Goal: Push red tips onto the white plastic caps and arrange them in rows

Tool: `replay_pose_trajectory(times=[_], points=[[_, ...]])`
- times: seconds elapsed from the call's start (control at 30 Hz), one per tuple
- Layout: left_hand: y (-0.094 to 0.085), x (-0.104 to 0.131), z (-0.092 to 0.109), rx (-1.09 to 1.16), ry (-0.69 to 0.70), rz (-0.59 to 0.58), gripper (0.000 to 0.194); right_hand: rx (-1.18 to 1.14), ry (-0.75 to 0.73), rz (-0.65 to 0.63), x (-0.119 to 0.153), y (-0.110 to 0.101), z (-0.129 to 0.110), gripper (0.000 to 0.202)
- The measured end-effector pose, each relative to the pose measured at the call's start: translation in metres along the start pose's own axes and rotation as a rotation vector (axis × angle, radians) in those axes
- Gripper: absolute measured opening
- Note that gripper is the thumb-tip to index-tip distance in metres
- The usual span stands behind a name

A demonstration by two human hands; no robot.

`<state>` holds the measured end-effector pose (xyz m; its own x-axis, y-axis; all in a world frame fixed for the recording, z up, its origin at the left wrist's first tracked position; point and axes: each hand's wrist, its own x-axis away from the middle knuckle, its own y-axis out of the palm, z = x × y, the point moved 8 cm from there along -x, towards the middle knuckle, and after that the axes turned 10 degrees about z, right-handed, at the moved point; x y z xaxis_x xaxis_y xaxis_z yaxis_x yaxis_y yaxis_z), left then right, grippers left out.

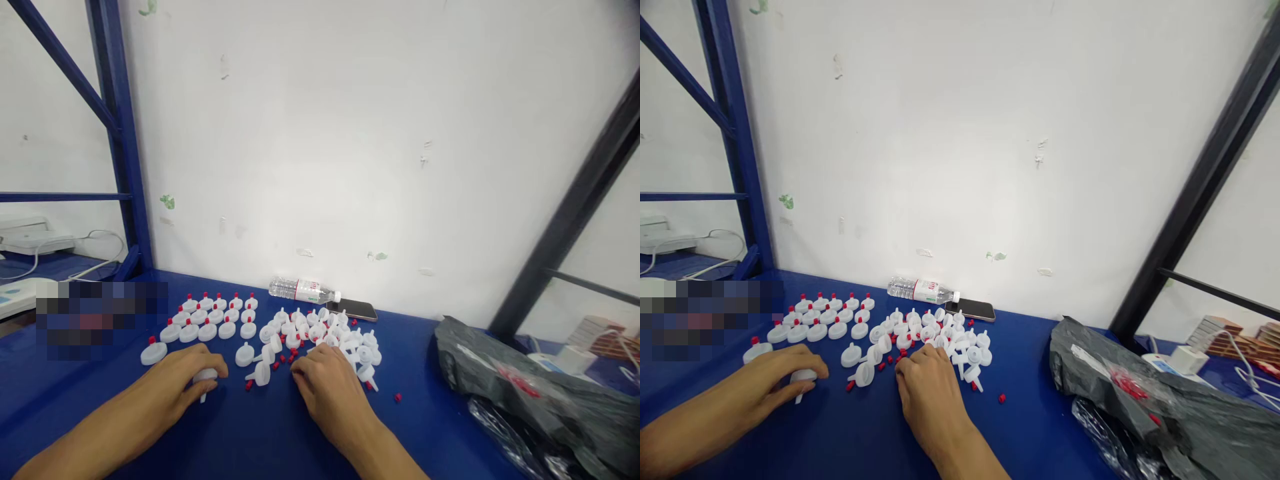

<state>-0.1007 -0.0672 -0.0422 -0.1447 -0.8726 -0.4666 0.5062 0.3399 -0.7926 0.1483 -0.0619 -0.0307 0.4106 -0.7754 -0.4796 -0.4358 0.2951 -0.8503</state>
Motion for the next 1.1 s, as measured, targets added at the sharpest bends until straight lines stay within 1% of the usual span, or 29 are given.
replay_pose_trajectory(times=[0.1,0.2,0.27,0.37,0.43,0.5,0.53,0.63,0.73,0.9,1.0,1.1], points=[[0.004,-0.006,-0.001,0.143,-0.099,-0.032,0.042,-0.019,-0.009,0.001,0.001,0.004,0.000,0.020],[0.006,-0.010,-0.008,0.235,-0.267,-0.010,0.061,-0.097,-0.015,0.076,0.001,-0.001,-0.001,0.022],[0.011,-0.010,-0.006,0.350,-0.345,-0.039,0.069,-0.231,0.010,0.173,0.001,-0.011,-0.002,0.021],[0.020,-0.007,0.009,0.545,-0.389,-0.104,0.075,-0.520,0.084,0.272,0.000,-0.024,-0.001,0.017],[0.025,-0.005,0.021,0.592,-0.385,-0.113,0.071,-0.701,0.150,0.286,-0.002,-0.028,0.001,0.011],[0.029,-0.004,0.034,0.586,-0.348,-0.082,0.062,-0.846,0.224,0.291,-0.003,-0.030,0.003,0.008],[0.030,-0.003,0.042,0.575,-0.315,-0.065,0.057,-0.903,0.257,0.292,-0.004,-0.030,0.004,0.010],[0.032,-0.003,0.064,0.543,-0.231,-0.030,0.048,-1.015,0.324,0.289,-0.004,-0.030,0.007,0.016],[0.031,-0.002,0.079,0.525,-0.198,-0.034,0.049,-1.052,0.342,0.287,-0.003,-0.030,0.007,0.018],[0.026,-0.003,0.091,0.508,-0.151,-0.027,0.043,-1.128,0.342,0.223,-0.002,-0.023,0.000,0.016],[0.025,-0.003,0.092,0.497,-0.124,0.024,0.043,-1.206,0.381,0.190,-0.003,-0.017,-0.001,0.020],[0.026,-0.002,0.091,0.511,-0.103,0.073,0.045,-1.289,0.424,0.173,-0.004,-0.014,0.002,0.028]])
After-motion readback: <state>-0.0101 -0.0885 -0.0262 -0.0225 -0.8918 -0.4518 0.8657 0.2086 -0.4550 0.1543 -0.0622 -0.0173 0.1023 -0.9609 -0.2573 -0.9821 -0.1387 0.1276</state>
